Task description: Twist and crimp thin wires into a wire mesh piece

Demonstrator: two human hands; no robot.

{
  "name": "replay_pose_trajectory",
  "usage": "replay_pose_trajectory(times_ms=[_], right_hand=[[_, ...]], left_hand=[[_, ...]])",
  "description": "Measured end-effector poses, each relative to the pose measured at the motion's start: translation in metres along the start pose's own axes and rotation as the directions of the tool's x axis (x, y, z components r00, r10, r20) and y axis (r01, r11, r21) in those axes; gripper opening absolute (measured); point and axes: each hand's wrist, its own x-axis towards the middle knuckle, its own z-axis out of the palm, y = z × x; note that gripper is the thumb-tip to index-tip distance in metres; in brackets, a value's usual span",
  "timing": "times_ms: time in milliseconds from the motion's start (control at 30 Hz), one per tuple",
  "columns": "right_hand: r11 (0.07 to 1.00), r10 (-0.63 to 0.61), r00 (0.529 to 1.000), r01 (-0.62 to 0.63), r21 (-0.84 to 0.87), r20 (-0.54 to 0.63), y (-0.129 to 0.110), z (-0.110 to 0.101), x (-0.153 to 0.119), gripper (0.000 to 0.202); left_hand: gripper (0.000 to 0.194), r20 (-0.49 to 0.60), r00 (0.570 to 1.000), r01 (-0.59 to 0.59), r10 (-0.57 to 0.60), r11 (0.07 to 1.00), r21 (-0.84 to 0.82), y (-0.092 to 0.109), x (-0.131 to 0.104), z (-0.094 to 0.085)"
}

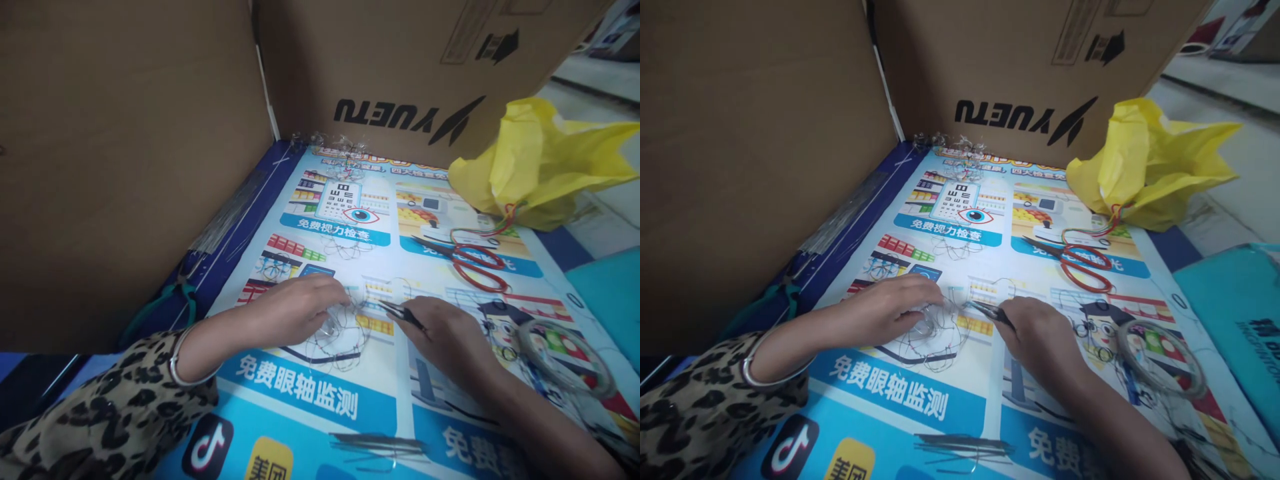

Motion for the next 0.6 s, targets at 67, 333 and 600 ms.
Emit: replay_pose_trajectory(times_ms=[67,333,600], right_hand=[[0.990,-0.079,0.997,0.079,-0.119,0.009,-0.001,-0.010,0.003,0.014],[0.848,-0.280,0.960,0.258,-0.463,0.022,-0.010,-0.031,0.021,0.011],[0.774,-0.402,0.915,0.362,-0.520,0.039,-0.008,-0.035,0.036,0.023]], left_hand=[[0.038,0.007,1.000,0.007,-0.007,1.000,-0.002,0.000,0.000,0.000],[0.041,0.014,1.000,0.020,-0.020,1.000,0.010,-0.001,-0.002,0.000],[0.044,0.004,1.000,0.005,-0.005,1.000,-0.017,-0.001,-0.001,0.000]])
